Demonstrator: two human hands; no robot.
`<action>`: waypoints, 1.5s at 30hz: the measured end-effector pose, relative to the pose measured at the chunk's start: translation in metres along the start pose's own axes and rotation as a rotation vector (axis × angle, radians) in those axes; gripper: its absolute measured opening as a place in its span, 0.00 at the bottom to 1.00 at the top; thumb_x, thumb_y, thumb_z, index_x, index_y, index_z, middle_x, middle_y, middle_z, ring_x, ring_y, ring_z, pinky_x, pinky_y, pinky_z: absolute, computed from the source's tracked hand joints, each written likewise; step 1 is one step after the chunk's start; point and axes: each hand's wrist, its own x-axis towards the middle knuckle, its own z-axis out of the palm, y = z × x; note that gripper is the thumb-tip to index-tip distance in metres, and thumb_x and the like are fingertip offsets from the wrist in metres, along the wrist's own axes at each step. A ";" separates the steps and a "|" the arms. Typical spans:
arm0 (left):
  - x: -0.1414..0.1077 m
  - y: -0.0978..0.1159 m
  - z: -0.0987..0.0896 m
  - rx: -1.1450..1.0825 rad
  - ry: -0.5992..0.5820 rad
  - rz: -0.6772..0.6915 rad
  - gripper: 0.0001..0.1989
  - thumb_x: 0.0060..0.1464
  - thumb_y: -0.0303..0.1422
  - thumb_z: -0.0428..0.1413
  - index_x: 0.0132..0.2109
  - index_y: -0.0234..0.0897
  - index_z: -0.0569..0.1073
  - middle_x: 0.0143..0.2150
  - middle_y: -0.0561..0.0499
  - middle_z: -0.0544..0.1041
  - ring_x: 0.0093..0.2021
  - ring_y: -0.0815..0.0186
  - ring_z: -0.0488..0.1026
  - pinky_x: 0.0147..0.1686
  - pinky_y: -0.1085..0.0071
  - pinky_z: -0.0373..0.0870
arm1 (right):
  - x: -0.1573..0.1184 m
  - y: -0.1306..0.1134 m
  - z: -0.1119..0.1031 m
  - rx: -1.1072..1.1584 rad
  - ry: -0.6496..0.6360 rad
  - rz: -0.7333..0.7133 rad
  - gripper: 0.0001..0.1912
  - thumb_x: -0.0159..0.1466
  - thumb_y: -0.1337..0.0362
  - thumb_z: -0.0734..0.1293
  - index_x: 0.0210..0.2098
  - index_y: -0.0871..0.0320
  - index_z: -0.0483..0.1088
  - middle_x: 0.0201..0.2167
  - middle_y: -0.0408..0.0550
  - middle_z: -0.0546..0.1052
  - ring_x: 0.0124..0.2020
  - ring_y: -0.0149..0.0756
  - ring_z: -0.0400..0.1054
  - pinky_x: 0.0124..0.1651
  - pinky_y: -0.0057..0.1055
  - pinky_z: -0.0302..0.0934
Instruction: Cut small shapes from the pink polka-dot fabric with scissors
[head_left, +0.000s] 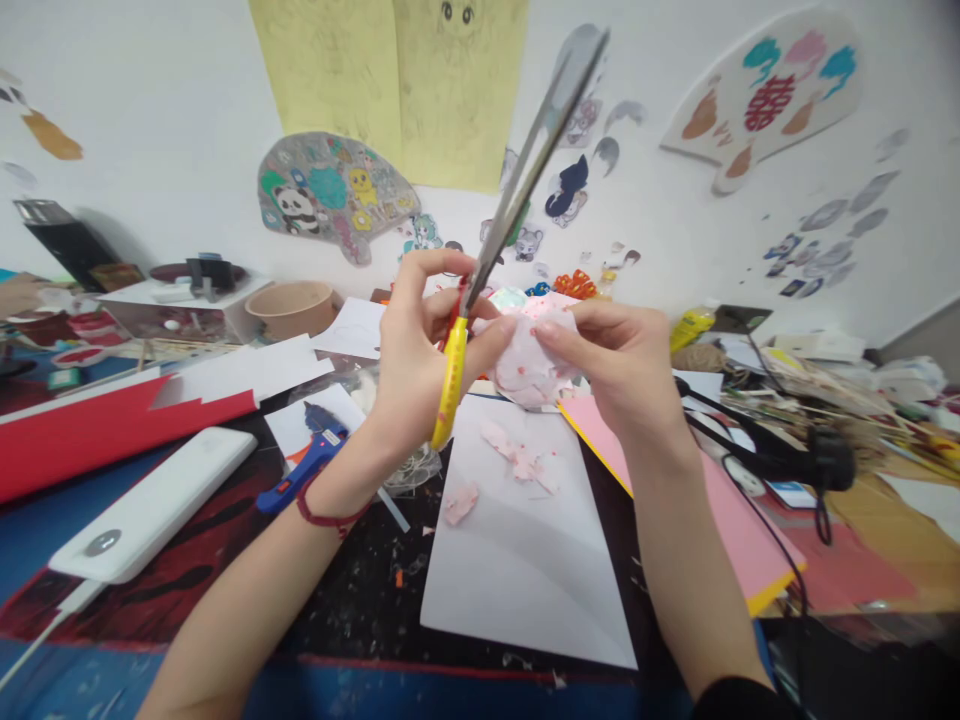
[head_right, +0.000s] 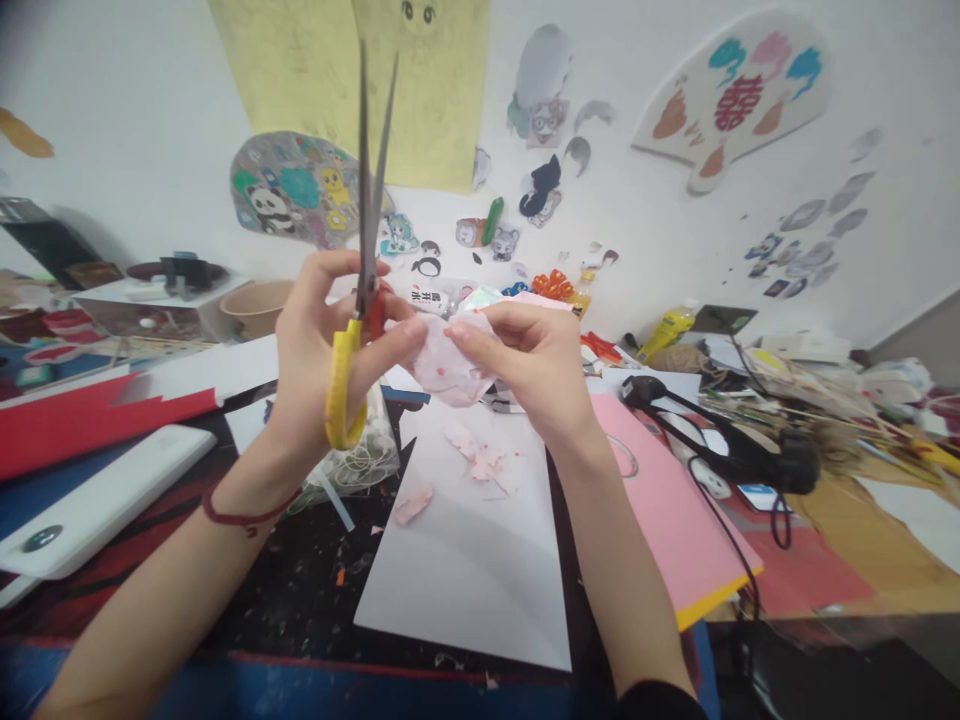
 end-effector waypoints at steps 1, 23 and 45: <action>-0.001 -0.001 0.001 0.009 0.010 0.017 0.26 0.49 0.38 0.70 0.48 0.41 0.65 0.30 0.57 0.75 0.28 0.69 0.74 0.25 0.71 0.71 | 0.000 0.001 0.000 0.006 -0.004 0.000 0.08 0.57 0.57 0.78 0.28 0.54 0.81 0.23 0.41 0.77 0.24 0.28 0.67 0.25 0.27 0.61; -0.011 0.008 0.004 0.310 -0.068 0.209 0.28 0.57 0.47 0.64 0.56 0.45 0.61 0.39 0.52 0.67 0.36 0.67 0.69 0.32 0.67 0.67 | -0.001 0.001 0.011 -0.105 0.373 -0.251 0.11 0.60 0.51 0.75 0.32 0.51 0.77 0.30 0.43 0.79 0.32 0.35 0.72 0.36 0.34 0.68; -0.036 0.018 0.026 0.744 -0.081 0.254 0.20 0.61 0.38 0.59 0.56 0.38 0.63 0.43 0.46 0.75 0.37 0.63 0.74 0.37 0.64 0.71 | -0.010 -0.013 0.013 0.005 0.440 -0.252 0.09 0.60 0.53 0.74 0.33 0.49 0.74 0.32 0.44 0.77 0.36 0.38 0.74 0.40 0.37 0.72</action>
